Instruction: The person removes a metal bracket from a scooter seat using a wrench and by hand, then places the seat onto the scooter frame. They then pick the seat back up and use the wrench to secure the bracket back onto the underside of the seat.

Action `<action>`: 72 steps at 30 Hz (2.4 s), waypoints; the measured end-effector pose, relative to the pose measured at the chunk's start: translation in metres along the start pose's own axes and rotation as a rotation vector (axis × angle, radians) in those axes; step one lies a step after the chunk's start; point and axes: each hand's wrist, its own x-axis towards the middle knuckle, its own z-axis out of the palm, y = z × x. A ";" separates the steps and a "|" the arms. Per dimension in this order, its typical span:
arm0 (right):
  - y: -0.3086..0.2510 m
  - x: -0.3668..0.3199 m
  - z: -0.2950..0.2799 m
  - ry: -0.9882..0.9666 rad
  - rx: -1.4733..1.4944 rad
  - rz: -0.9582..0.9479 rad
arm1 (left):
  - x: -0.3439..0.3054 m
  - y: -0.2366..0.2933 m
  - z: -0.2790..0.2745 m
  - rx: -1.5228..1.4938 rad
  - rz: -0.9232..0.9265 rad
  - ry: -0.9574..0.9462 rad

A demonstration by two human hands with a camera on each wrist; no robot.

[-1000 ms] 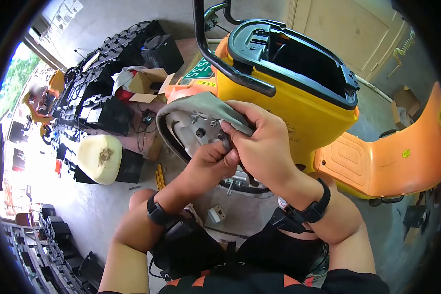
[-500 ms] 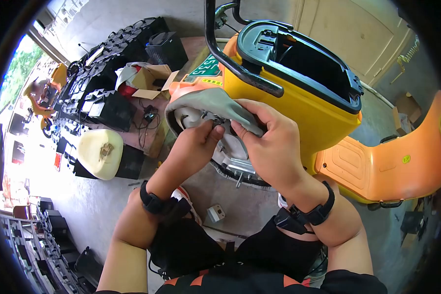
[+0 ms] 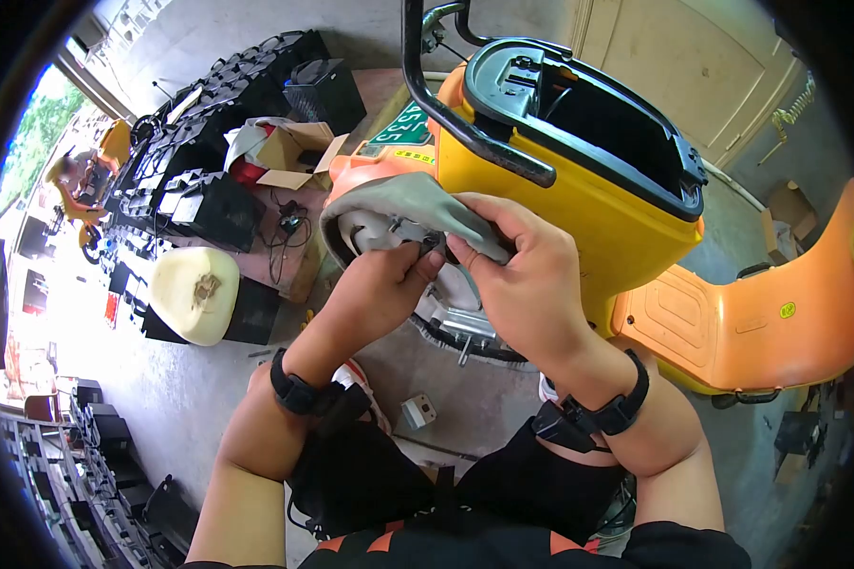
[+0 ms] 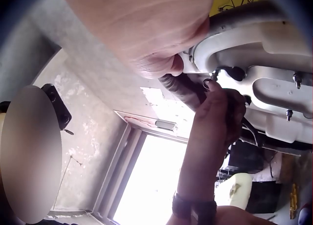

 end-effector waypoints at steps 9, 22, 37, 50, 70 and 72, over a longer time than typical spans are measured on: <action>-0.002 -0.001 0.001 -0.009 -0.042 -0.038 | 0.004 -0.006 -0.003 -0.198 0.006 0.051; -0.005 -0.001 0.000 -0.034 0.059 0.028 | 0.004 0.005 0.012 -1.373 -0.316 -0.344; -0.001 0.003 -0.002 -0.003 0.003 0.014 | 0.002 -0.003 0.003 -0.137 0.056 0.060; 0.000 0.000 0.001 -0.034 -0.059 -0.032 | 0.002 0.000 -0.003 -0.022 0.006 0.041; -0.013 0.004 -0.003 -0.067 0.218 0.157 | 0.010 -0.002 0.017 -1.656 -0.434 -0.393; -0.016 0.005 -0.003 -0.051 0.283 0.181 | 0.008 -0.001 0.018 -1.678 -0.438 -0.418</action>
